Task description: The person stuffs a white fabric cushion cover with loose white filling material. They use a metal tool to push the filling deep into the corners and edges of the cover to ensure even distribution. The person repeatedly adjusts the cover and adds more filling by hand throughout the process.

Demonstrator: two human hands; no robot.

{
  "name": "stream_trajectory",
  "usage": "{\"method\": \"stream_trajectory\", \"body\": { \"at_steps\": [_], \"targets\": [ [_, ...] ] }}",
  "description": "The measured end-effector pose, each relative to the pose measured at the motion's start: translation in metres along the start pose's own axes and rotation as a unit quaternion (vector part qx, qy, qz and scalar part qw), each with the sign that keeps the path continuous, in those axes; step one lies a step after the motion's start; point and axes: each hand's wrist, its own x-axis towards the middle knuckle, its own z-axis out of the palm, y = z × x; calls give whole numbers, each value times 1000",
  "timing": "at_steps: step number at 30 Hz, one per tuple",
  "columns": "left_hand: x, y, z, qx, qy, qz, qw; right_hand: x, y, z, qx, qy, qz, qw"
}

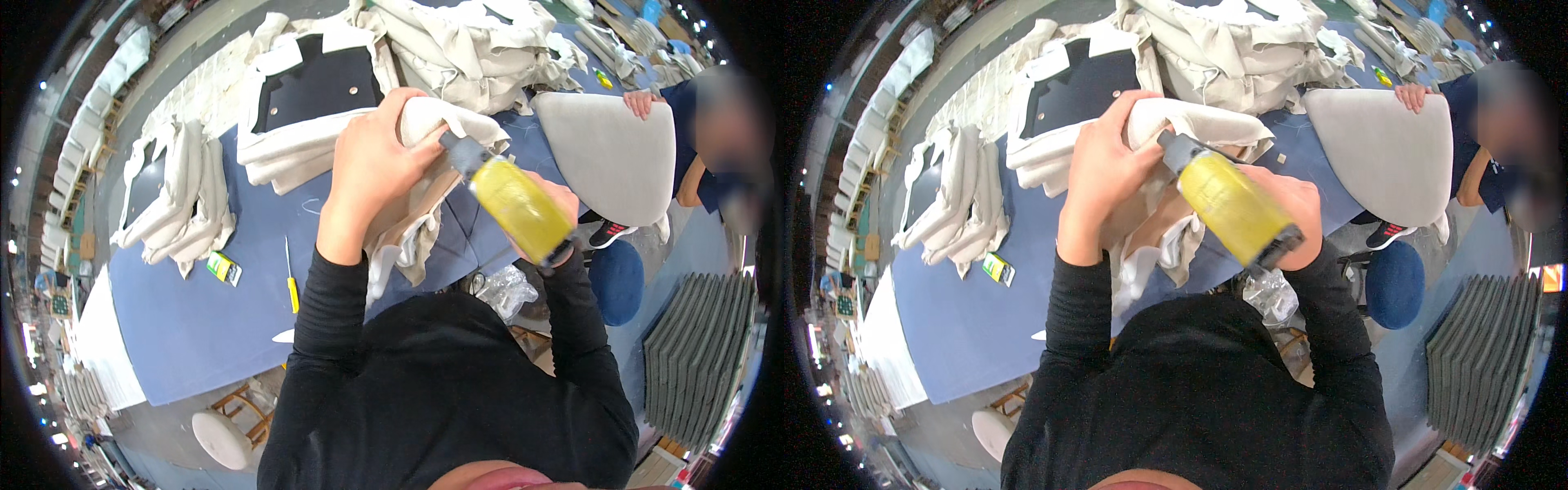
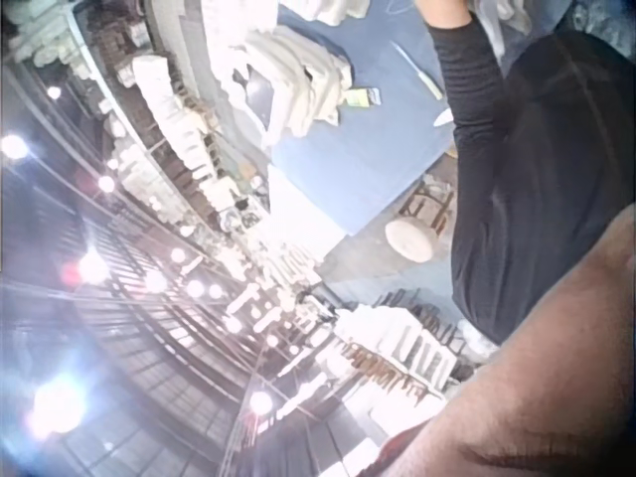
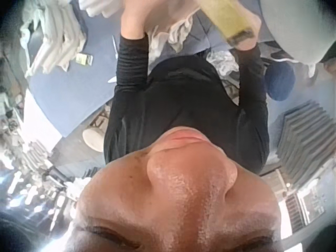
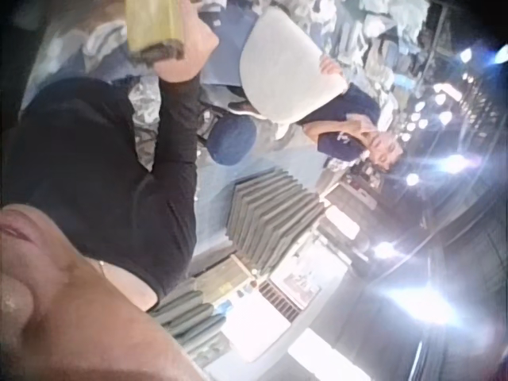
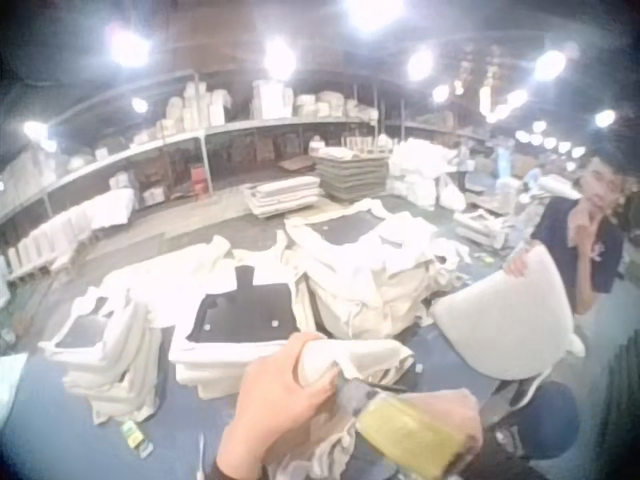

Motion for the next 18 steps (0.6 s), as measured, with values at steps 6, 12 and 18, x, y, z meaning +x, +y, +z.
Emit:
{"method": "stream_trajectory", "body": {
  "at_steps": [6, 12, 18],
  "targets": [
    [-4, 8, 1, 9, -10, 3, 1000, -5, 5, 5, -24, 12, 10, 1000],
    [-8, 11, -2, 6, -36, -12, 999, -8, 6, -3, -33, -5, 10, 999],
    [-5, 14, -2, -21, -34, -15, 999, 1, 0, -12, -75, -40, 18, 996]
  ]
}}
